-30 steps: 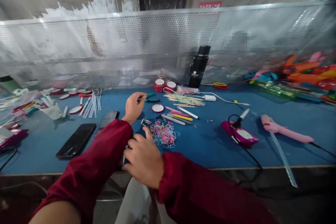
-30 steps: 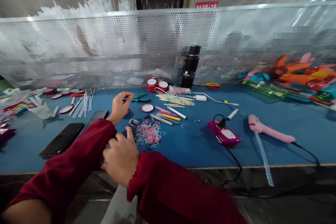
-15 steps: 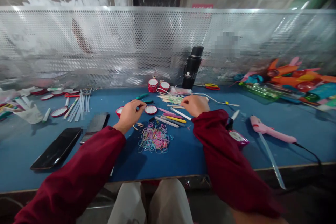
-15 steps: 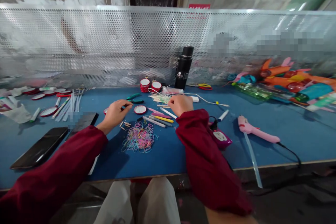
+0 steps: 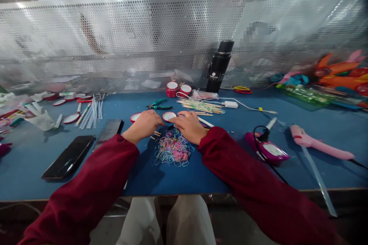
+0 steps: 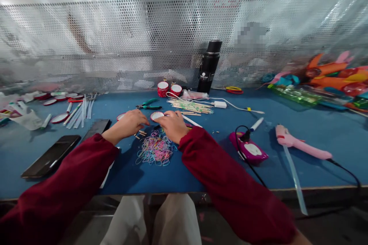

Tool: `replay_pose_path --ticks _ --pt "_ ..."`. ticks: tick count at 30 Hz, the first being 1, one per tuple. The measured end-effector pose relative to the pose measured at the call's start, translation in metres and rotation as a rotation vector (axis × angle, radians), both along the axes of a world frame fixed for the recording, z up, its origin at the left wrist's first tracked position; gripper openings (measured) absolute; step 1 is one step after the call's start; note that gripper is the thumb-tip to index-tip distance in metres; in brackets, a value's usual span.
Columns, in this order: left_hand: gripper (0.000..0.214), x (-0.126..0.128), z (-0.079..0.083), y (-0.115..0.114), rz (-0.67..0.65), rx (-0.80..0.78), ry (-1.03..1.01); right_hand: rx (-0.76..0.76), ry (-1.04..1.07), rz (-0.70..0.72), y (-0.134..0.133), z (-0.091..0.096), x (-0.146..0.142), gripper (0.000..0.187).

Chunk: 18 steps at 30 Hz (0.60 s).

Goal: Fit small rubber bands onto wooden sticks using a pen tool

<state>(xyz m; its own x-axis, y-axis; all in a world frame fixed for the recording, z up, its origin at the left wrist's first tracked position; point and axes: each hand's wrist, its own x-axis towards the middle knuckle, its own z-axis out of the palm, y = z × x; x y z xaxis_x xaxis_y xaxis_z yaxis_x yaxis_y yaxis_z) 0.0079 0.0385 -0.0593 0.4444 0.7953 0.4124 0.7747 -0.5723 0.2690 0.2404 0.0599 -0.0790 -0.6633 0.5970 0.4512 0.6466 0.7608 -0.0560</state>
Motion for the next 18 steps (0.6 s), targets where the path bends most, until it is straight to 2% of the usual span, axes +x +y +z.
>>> replay_pose_path --ticks 3,7,9,12,18 --pt "0.028 -0.003 -0.001 0.003 -0.064 -0.014 0.167 -0.011 -0.079 0.012 -0.001 -0.005 -0.008 0.029" --pt "0.021 -0.001 -0.001 0.005 -0.057 -0.003 0.132 -0.002 -0.106 0.007 0.0 -0.002 -0.012 0.014" --pt "0.019 0.0 0.001 0.004 -0.07 -0.019 0.06 0.005 -0.086 -0.002 0.0 0.001 -0.011 0.009" --pt "0.02 0.004 0.004 0.001 -0.097 -0.088 -0.081 0.021 -0.034 -0.017 -0.002 0.007 -0.01 0.012" --pt "0.027 0.014 0.007 -0.006 -0.244 -0.387 -0.511 0.063 0.157 0.117 -0.013 0.011 -0.013 0.017"
